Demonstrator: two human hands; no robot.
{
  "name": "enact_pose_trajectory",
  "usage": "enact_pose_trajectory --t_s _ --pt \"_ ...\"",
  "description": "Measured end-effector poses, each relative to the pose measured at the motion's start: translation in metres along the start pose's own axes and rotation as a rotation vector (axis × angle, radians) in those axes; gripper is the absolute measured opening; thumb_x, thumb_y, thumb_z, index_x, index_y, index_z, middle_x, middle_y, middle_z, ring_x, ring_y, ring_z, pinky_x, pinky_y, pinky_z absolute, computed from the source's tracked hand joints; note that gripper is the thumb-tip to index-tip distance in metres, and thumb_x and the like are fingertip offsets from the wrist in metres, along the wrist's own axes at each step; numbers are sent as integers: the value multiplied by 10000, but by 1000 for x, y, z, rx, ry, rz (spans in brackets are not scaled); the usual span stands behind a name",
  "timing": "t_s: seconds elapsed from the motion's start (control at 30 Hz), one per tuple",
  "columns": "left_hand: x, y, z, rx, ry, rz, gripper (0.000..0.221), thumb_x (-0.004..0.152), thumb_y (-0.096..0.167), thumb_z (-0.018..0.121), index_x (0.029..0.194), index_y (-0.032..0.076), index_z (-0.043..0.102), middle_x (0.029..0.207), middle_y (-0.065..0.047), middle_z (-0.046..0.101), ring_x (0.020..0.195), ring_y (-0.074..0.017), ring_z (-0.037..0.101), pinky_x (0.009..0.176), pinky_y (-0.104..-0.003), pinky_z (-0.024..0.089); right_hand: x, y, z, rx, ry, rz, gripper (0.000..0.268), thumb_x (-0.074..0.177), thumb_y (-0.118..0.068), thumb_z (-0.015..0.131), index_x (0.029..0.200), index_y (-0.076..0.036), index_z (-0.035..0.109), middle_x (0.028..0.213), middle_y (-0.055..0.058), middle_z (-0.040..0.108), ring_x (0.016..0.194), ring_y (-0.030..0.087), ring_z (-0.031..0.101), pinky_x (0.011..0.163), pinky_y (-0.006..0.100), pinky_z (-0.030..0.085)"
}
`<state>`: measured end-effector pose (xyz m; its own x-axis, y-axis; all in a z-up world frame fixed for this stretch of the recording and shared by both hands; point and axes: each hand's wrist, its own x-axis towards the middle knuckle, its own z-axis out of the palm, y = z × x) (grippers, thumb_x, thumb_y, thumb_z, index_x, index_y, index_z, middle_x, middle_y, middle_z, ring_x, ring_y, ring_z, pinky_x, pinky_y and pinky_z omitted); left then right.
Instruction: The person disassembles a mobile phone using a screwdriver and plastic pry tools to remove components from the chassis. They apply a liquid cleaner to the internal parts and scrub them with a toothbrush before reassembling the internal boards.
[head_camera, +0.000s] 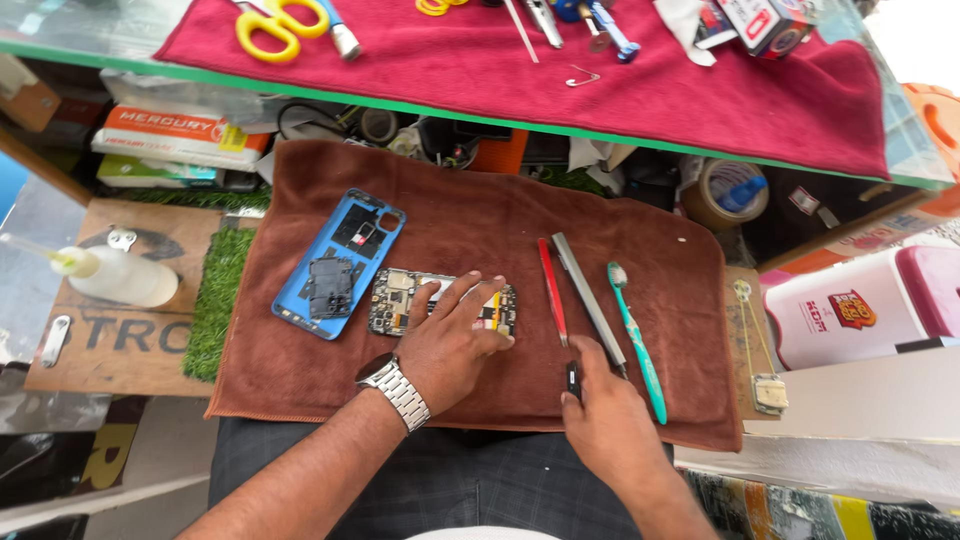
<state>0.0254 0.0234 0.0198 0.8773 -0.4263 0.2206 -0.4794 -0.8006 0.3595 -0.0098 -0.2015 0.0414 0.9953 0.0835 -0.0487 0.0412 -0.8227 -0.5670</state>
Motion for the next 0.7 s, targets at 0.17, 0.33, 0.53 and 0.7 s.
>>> enact_pose_trajectory --t_s 0.17,0.33,0.53,0.7 --pt "-13 -5 12 -50 229 -1 475 843 228 673 1292 105 579 1513 -105 514 1460 -274 400 1183 -548 232 8 2 4 517 -158 154 384 937 -71 662 1303 -55 547 748 61 642 669 109 631 608 259 542" --pt "-12 -7 16 -62 254 -31 531 825 288 688 1291 79 541 1466 -98 556 1434 -260 438 1177 -544 247 55 7 29 799 -62 -88 391 965 -24 612 1338 -44 496 871 25 664 770 102 660 716 248 558" --pt "-13 -8 20 -29 254 -42 520 867 348 700 1298 103 542 1487 -72 547 1446 -235 428 1184 -545 225 81 -5 36 677 -201 -211 330 992 -19 597 1318 -49 558 993 20 650 906 83 624 812 235 560" --pt "-12 -8 21 -18 214 -54 525 866 362 698 1300 118 533 1467 -67 547 1438 -224 414 1178 -565 185 81 -16 29 475 -202 -160 341 957 -16 639 1294 -69 620 1024 31 574 866 83 566 799 235 549"
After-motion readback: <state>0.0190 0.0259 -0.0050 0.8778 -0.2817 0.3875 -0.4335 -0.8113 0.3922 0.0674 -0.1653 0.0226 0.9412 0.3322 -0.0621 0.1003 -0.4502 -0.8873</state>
